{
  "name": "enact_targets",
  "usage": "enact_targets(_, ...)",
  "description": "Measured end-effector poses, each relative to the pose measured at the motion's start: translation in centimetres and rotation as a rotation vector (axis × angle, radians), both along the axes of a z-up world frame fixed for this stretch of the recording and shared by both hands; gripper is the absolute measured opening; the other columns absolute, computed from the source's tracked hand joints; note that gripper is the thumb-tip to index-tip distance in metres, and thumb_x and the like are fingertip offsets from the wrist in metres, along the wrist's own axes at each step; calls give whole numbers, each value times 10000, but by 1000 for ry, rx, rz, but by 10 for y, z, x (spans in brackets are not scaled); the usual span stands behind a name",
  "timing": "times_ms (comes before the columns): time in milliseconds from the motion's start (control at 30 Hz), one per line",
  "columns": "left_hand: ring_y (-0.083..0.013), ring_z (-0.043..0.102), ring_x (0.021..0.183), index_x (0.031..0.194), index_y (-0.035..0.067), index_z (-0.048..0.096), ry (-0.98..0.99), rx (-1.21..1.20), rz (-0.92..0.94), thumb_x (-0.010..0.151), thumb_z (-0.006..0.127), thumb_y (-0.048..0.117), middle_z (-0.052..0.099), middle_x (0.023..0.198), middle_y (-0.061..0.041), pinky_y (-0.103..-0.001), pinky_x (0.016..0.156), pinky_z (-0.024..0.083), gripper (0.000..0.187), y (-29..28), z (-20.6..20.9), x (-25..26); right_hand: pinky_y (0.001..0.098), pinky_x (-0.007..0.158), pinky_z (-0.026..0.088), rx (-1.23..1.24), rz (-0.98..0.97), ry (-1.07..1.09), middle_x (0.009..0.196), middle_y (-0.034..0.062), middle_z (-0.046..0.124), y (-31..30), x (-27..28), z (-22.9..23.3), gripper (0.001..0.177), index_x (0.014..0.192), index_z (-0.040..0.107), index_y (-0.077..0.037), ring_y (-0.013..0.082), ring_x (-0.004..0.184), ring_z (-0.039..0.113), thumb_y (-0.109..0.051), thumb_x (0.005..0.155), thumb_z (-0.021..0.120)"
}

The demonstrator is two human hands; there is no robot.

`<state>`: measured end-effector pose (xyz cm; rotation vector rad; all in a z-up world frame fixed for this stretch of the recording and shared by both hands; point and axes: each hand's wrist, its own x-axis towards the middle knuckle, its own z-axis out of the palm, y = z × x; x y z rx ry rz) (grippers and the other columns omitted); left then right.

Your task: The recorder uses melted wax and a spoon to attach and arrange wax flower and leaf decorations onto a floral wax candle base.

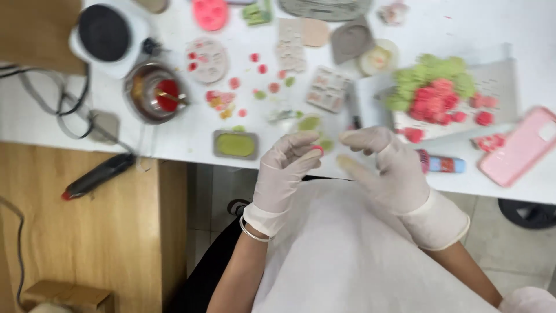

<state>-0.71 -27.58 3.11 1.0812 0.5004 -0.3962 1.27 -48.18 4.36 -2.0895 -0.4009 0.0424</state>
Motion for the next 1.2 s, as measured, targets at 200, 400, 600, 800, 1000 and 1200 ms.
enact_targets(200, -129, 697, 946, 1190, -18, 688, -130, 138, 368, 916, 726, -9, 734, 1049, -72, -285, 917, 587, 277, 141, -39, -31, 261, 834, 553, 215, 74, 431, 1052, 41, 669, 155, 49, -74, 515, 1389, 545, -53, 112, 903, 642, -150, 933, 765)
enact_targets(400, -126, 684, 928, 1187, -15, 689, -100, 285, 519, 905, 737, -19, 716, 1032, -60, -284, 879, 592, 286, 249, -48, -55, 253, 559, 519, 248, -51, 745, 847, 37, 603, 300, 77, -122, 743, 1474, 384, -98, 108, 668, 607, -179, 862, 796)
enact_targets(600, -111, 678, 946, 1183, -3, 703, -53, 235, 468, 903, 745, -12, 721, 1042, -55, -260, 892, 576, 283, 294, -53, -62, 254, 565, 505, 585, -319, 650, 881, 99, 711, 323, 92, -160, 289, 1167, 632, 97, 133, 646, 623, -56, 954, 752)
enact_targets(800, -104, 668, 924, 1172, 4, 661, -41, 234, 386, 869, 754, -52, 706, 1022, -50, -248, 857, 577, 323, 313, -58, -55, 207, 602, 511, 645, -255, 620, 878, 24, 690, 362, 104, -141, 203, 1193, 667, -13, 82, 676, 623, -75, 1000, 681)
enact_targets(1000, -106, 661, 929, 1190, -5, 657, -22, 172, 362, 869, 742, -81, 699, 1043, -63, -248, 884, 578, 341, 321, -81, -48, 194, 597, 458, 523, -181, 477, 903, -3, 666, 339, 95, -149, 222, 1210, 654, -23, 50, 677, 584, -196, 1123, 546)
enact_targets(1200, -101, 666, 953, 1220, -8, 672, -52, 286, 315, 868, 739, -59, 702, 1064, -48, -239, 888, 574, 362, 327, -75, -41, 207, 573, 470, 493, -229, 516, 860, 22, 684, 324, 95, -173, 223, 1144, 657, -16, 72, 645, 594, -209, 1129, 547)
